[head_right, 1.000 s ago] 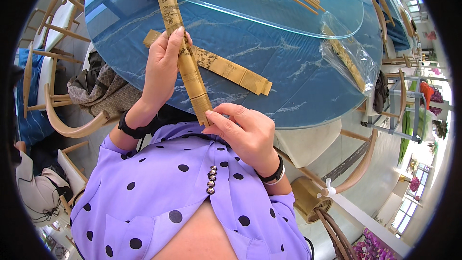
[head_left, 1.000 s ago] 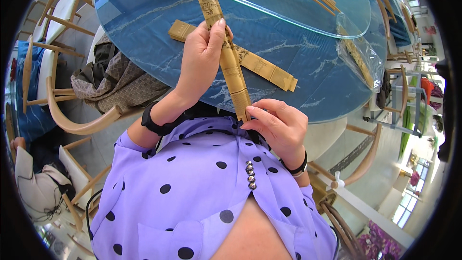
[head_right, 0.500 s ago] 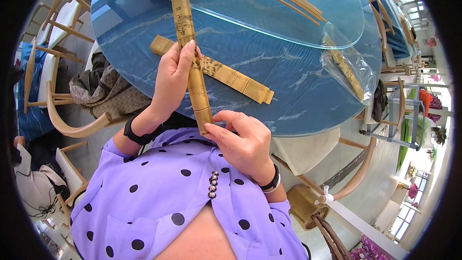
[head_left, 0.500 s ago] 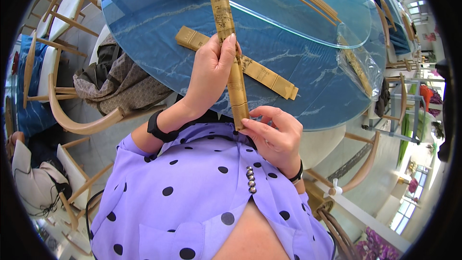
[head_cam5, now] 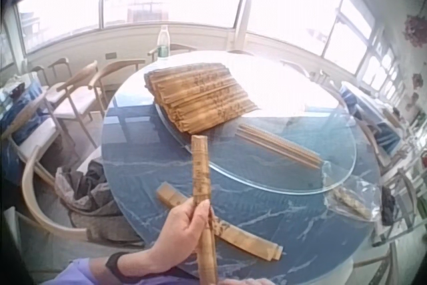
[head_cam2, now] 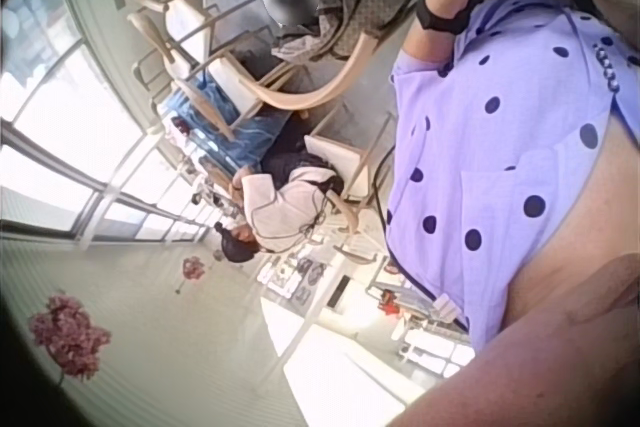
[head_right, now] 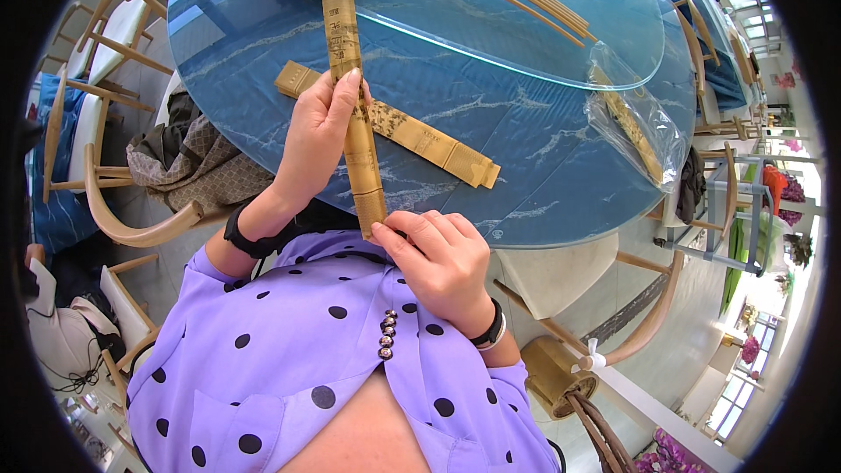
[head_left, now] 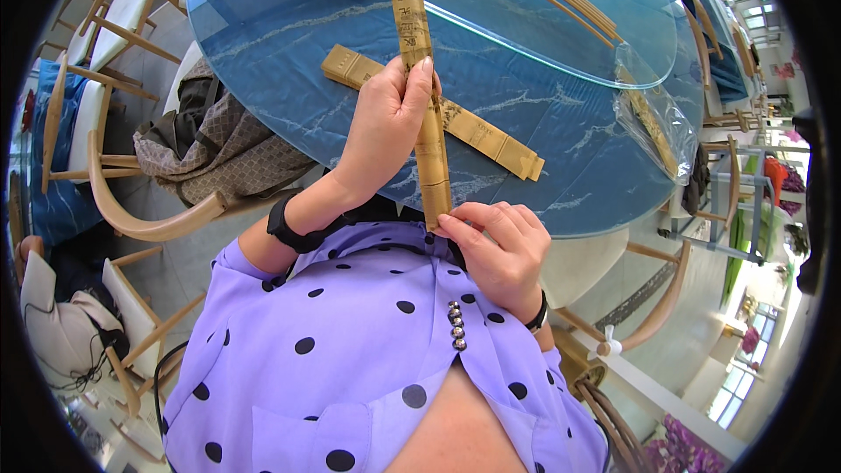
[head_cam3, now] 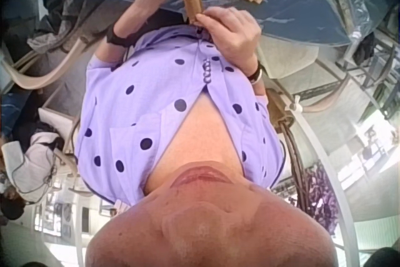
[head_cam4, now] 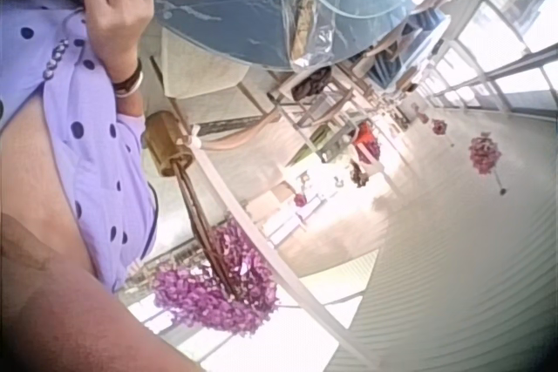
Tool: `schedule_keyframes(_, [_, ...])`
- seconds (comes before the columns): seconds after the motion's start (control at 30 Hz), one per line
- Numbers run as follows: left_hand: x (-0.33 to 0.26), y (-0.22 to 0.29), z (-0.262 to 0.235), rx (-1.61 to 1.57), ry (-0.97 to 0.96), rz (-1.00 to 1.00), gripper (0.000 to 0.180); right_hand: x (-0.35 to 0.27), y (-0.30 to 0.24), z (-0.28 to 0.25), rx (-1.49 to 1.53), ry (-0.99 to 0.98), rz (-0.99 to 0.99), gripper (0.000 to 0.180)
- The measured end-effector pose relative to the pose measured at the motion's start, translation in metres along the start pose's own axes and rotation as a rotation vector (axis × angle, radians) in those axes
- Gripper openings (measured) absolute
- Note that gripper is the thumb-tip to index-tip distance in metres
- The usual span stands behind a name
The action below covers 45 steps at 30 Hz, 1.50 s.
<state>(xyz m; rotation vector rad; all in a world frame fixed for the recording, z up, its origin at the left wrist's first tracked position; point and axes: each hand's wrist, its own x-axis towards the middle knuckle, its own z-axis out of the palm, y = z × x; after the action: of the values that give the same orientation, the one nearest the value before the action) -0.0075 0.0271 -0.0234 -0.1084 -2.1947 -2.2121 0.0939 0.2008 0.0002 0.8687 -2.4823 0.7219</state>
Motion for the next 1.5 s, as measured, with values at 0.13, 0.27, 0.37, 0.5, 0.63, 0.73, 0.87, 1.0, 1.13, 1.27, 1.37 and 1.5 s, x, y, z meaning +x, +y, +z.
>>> schedule_keyframes(0.13, [0.001,-0.001,0.001,-0.032,-0.015,-0.017,0.037,-0.003,0.000,0.002,-0.025,0.057,-0.048,0.025])
schedule_keyframes(0.27, [0.001,0.001,0.002,-0.032,0.005,-0.041,0.036,-0.002,0.000,0.002,-0.034,0.082,-0.050,0.026])
schedule_keyframes(0.37, [0.000,0.003,0.001,-0.021,0.017,-0.026,0.035,-0.004,0.002,0.005,-0.043,0.113,-0.045,0.029])
schedule_keyframes(0.5, [0.004,0.004,-0.002,-0.026,0.003,-0.003,0.035,0.001,-0.001,0.000,-0.039,0.025,0.031,0.036])
schedule_keyframes(0.63, [0.005,0.004,0.000,0.006,-0.022,0.019,0.035,-0.002,0.001,0.002,-0.098,0.053,-0.074,0.036])
schedule_keyframes(0.73, [0.002,0.005,0.003,-0.009,-0.052,-0.032,0.035,0.002,-0.002,-0.003,-0.088,0.056,-0.090,0.033])
schedule_keyframes(0.87, [-0.004,0.014,0.003,0.006,-0.147,-0.045,0.032,0.011,0.002,-0.007,-0.060,0.069,-0.098,0.031])
schedule_keyframes(1.0, [-0.009,0.035,-0.007,0.105,-0.305,0.002,0.026,0.025,0.007,-0.016,0.002,0.022,-0.070,0.032])
schedule_keyframes(1.13, [0.039,0.060,-0.038,0.403,-0.340,0.012,0.026,0.026,0.021,-0.036,0.009,-0.054,-0.018,0.028])
schedule_keyframes(1.27, [0.119,0.077,-0.092,0.711,-0.126,0.273,0.032,0.023,0.046,-0.056,-0.073,-0.097,0.059,0.022])
schedule_keyframes(1.37, [0.180,0.105,-0.118,0.923,0.037,0.339,0.041,0.022,0.063,-0.068,-0.125,-0.106,0.114,0.019])
schedule_keyframes(1.5, [0.269,0.103,-0.158,1.145,0.164,0.538,0.036,0.028,0.080,-0.071,-0.119,-0.108,0.143,0.017])
